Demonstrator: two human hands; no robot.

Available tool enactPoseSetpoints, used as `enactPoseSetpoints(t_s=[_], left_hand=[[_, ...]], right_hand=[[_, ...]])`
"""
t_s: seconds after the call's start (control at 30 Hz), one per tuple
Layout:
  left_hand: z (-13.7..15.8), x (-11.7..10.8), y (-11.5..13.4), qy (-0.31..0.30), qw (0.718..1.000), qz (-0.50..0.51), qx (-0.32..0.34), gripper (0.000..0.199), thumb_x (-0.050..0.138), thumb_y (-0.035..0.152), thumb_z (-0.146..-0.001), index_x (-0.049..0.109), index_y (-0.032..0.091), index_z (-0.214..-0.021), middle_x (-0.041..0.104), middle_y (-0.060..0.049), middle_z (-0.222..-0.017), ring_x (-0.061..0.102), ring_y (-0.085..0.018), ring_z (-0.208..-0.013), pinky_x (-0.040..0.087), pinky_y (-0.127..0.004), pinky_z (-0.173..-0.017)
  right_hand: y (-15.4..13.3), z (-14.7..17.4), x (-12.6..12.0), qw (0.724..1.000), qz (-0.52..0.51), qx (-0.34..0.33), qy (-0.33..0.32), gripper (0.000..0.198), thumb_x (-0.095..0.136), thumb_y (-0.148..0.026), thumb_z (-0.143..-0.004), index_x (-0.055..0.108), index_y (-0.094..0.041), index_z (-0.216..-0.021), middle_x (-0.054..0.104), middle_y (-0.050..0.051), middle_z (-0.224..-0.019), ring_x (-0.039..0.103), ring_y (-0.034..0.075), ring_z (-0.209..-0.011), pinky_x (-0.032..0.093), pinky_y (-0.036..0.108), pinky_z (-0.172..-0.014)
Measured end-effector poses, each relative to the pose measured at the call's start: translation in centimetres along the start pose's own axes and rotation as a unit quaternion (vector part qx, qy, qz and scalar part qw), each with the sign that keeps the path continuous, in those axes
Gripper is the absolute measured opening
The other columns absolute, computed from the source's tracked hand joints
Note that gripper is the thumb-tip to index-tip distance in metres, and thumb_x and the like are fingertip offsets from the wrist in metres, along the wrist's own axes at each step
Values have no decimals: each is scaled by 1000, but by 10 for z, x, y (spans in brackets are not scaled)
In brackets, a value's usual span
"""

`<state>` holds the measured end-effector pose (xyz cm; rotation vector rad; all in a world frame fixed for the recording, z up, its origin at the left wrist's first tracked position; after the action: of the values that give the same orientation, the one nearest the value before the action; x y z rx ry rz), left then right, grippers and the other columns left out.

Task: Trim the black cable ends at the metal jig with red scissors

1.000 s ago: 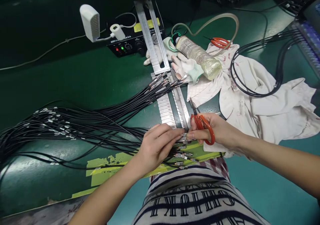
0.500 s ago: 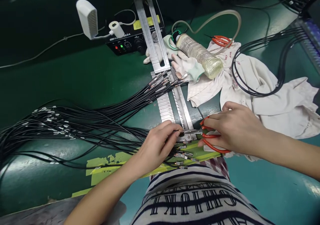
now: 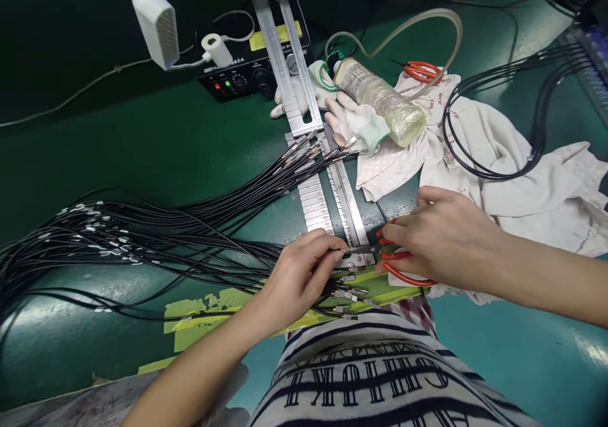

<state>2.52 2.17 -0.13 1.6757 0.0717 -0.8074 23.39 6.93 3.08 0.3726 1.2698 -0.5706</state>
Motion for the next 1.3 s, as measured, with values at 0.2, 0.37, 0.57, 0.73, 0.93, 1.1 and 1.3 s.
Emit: enactPoseSetpoints(t_s=[0.2,0.37,0.57,0.73,0.93,1.1,1.3], left_hand=[[4,2,-4,23,1000,4,13,13,50,13,-97,63,15,-98,63,-4,-83,58,-14,-76,44,-25,-67],[7,2,-8,40,998,48,8,13,55,13,-95,66,16,-101,64,-4,-83,58,-13,-74,45,-25,-66],[13,9,-12,-75,994,80,3,19,57,17,-94,64,17,-112,64,-9,-102,61,-19,-97,50,-32,-84],[13,-11,-33,15,999,34,-15,11,50,19,-98,61,17,-99,64,-7,-95,61,-17,-92,50,-29,-82],[-5,-79,-84,142,954,-235,-119,26,43,22,-99,56,11,-119,53,-19,-127,44,-31,-123,34,-53,-106],[-28,-119,-111,53,953,-239,-178,23,65,27,-87,62,16,-107,62,-10,-106,55,-27,-103,43,-45,-96],[-48,-133,-126,-8,974,-130,-183,20,78,25,-72,63,16,-80,57,1,-75,54,-17,-79,44,-27,-80]], right_hand=[[0,-3,3,999,-24,-19,24,25,62,-33,-82,54,-21,-62,58,-1,-52,34,12,-46,26,34,-64],[10,-4,14,975,-218,22,25,40,64,-39,-83,42,-20,-55,37,-6,-45,26,10,-50,27,30,-60],[36,-14,37,789,-602,117,47,49,68,-53,-79,39,-21,-58,35,-8,-50,34,7,-46,25,24,-46],[29,-25,46,825,-532,148,121,39,67,-49,-82,47,-21,-66,46,-6,-55,43,10,-51,31,25,-50],[-14,-35,40,953,-276,22,125,22,61,-35,-89,56,-22,-71,62,-2,-62,53,16,-58,39,29,-61],[-28,-43,65,947,-260,-62,179,9,62,-31,-88,65,-25,-94,73,0,-78,63,16,-64,45,27,-61],[-17,-46,97,932,-215,-123,264,16,58,-32,-89,62,-29,-104,76,-1,-89,70,15,-71,53,23,-61]])
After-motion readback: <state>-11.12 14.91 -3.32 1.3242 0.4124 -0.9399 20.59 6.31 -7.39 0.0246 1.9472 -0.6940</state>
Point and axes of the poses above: each hand's wrist, its own z-axis away from the middle knuckle, its own x-axis out of the palm, y = z × x, the point moved 2 cm from there along -z, towards the middle knuckle
